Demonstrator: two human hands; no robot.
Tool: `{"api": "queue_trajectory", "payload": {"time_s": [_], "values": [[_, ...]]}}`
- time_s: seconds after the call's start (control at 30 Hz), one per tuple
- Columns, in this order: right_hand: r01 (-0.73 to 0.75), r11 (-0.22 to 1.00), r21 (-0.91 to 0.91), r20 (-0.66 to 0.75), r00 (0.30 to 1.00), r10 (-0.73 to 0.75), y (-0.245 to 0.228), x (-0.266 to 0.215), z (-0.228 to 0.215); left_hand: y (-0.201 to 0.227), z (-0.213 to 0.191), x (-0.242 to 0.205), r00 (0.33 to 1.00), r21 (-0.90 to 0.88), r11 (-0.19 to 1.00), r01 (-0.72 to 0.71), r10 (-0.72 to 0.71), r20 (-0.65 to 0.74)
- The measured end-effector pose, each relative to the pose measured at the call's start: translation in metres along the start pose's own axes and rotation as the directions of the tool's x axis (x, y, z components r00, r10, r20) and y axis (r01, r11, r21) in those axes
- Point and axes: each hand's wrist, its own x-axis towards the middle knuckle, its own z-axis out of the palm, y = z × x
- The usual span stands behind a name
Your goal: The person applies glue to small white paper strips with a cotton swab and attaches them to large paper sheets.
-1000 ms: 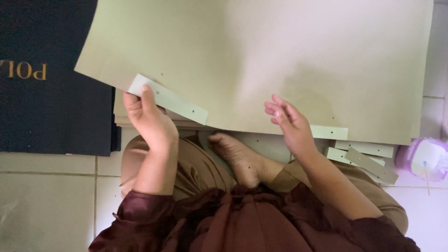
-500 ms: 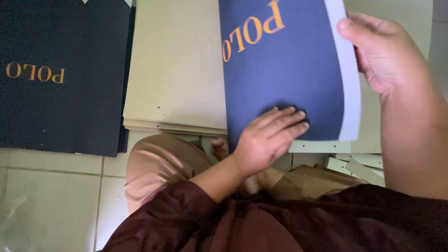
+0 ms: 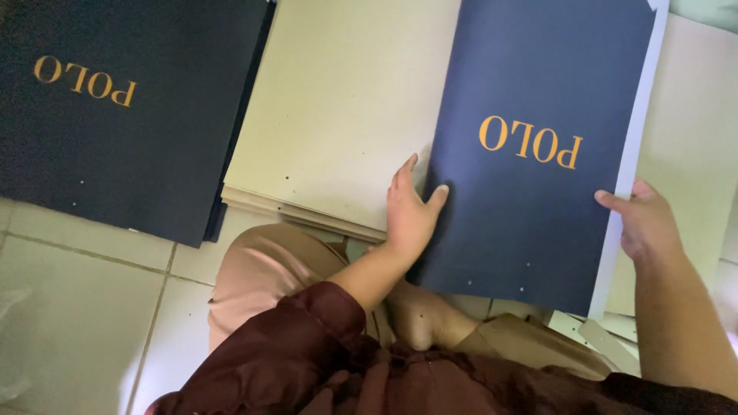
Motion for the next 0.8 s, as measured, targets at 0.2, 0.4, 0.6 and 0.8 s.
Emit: {"api": "queue_trajectory", "payload": {"time_s": [0.2,0.4,0.6,0.8], "values": [[-0.068,0.997,0.021,0.000,0.998,0.068,0.018,0.010,0.028,0.028,-0.025,0.021,0.898,-0.010,0.925,0.380,-0.366,0.243],[-0.010,0.997,0.071,0.013,1.000,0.009,0.011,0.004,0.052,0.029,-0.019,0.024,0.944,0.145,0.958,0.245,-0.270,0.191],[0.044,0.998,-0.052,-0.049,0.998,-0.047,-0.002,0.000,0.068,0.019,-0.022,0.038,0.879,0.030,0.897,0.441,-0.438,0.186],[-0.013,0.956,-0.294,-0.095,0.995,-0.016,-0.036,-0.012,0.087,0.001,-0.015,0.047,0.890,0.008,0.897,0.443,-0.440,0.118]]}}
